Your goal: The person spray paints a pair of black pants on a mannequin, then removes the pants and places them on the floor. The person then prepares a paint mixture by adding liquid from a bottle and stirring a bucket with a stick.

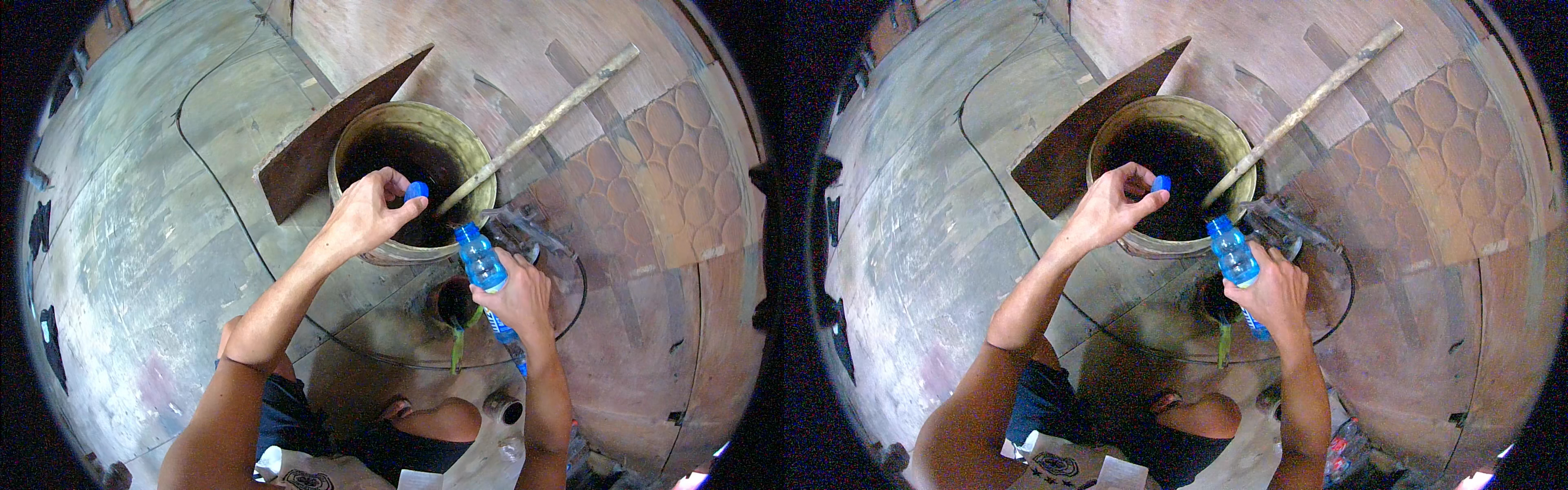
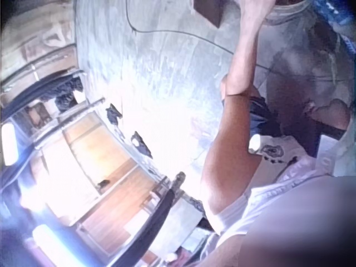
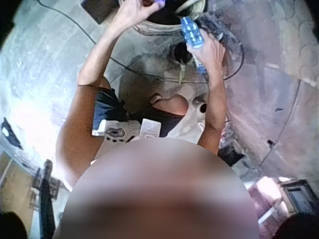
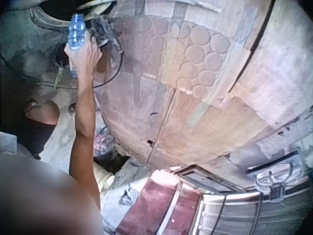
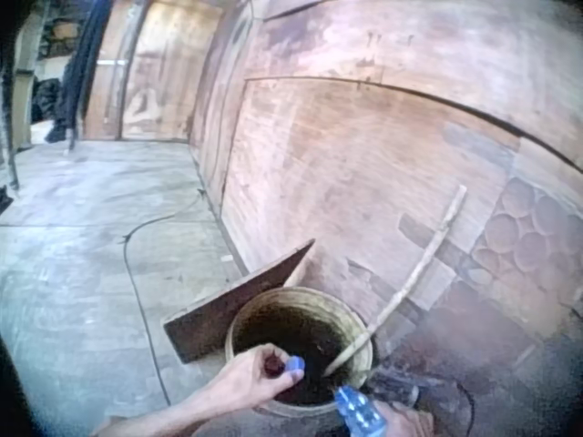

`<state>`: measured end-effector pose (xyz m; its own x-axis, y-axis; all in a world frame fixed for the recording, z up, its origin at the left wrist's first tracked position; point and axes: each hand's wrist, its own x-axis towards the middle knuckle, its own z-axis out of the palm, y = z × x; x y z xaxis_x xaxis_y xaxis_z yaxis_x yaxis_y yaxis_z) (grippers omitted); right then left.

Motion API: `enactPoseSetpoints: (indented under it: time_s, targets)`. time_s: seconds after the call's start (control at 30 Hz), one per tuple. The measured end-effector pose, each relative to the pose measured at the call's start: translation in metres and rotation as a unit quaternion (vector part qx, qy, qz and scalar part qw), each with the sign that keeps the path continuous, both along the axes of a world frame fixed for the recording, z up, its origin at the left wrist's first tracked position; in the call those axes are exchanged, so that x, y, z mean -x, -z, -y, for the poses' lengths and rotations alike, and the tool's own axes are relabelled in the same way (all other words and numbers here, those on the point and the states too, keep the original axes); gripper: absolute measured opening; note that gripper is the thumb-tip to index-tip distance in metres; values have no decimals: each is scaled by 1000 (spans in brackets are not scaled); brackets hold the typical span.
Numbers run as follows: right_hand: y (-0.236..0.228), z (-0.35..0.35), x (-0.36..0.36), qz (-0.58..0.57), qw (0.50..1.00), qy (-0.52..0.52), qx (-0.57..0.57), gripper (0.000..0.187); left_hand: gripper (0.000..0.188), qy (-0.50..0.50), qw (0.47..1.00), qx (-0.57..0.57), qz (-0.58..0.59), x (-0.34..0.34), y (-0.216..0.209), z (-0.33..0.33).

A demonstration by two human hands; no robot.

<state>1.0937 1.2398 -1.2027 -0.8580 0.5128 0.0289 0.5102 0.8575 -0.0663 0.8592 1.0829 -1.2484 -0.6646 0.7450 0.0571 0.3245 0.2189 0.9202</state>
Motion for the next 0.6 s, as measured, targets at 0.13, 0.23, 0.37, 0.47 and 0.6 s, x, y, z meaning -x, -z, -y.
enactPoseSetpoints:
  time_s: [0.13, 0.23, 0.37, 0.47, 0.6]
  targets:
    - [9, -2, -5, -13, 1000, 16, 16, 63, 40, 26, 999, -32, 14, -5, 7, -6]
    - [20, -3, -8, -42, 999, 19, 24, 66, 39, 47, 998, -31, 23, -9, 10, -9]
    - [35, -3, -14, -87, 995, 28, 29, 66, 40, 66, 998, -1, 16, -17, 10, -13]
    - [46, -2, -19, -114, 992, 39, 34, 66, 44, 66, 997, -9, 36, -22, 11, -16]
    - [61, 0, -21, -154, 986, 49, 49, 67, 42, 81, 993, -53, 69, -28, 15, -22]
